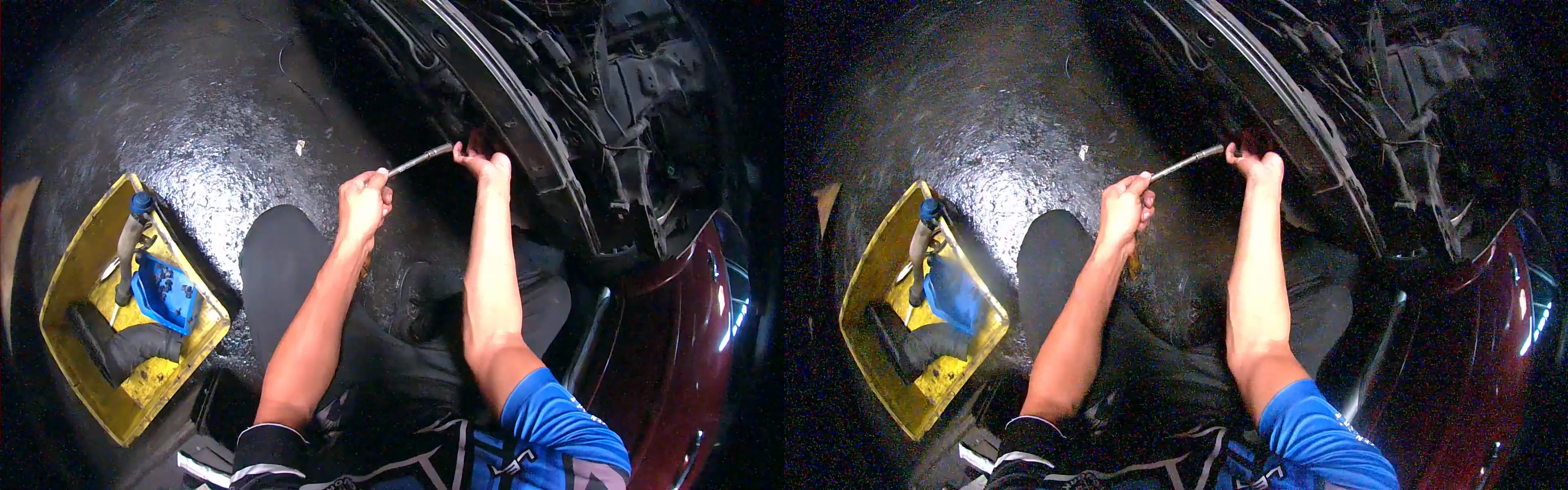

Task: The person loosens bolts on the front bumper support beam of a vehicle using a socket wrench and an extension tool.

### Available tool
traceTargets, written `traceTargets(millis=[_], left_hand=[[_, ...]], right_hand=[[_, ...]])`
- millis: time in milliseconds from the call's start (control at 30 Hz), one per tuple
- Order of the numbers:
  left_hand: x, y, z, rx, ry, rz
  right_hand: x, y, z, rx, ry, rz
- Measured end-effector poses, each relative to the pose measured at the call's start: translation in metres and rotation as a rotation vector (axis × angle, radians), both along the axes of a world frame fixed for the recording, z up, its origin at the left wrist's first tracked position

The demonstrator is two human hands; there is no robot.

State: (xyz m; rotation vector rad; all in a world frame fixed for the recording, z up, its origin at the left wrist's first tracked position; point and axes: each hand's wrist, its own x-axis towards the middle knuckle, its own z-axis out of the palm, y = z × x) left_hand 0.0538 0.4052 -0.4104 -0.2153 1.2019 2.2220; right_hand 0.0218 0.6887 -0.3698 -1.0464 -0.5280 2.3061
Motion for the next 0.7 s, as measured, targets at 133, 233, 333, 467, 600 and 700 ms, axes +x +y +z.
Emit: traceTargets(millis=[133, 233, 333, 467, 600, 700], left_hand=[[0.001, -0.008, -0.004, 0.005, -0.044, 0.073], [-0.003, -0.01, -0.009, 0.01, -0.07, 0.148], [-0.009, -0.008, -0.028, 0.014, -0.116, 0.209], [-0.011, -0.004, -0.045, 0.126, -0.234, 0.34], [-0.018, 0.018, -0.076, 0.289, -0.121, 0.557], [-0.019, 0.017, -0.099, 0.129, -0.155, 0.438]], right_hand=[[0.009, -0.017, -0.006, 0.186, -0.093, -0.008], [0.023, -0.034, -0.027, 0.45, -0.18, 0.194], [0.036, -0.066, -0.042, 0.652, -0.201, 0.312], [0.036, -0.118, -0.046, 0.884, -0.125, 0.557], [0.034, -0.219, -0.016, 1.044, -0.131, 0.985], [0.048, -0.311, 0.017, 1.236, -0.14, 1.347]])
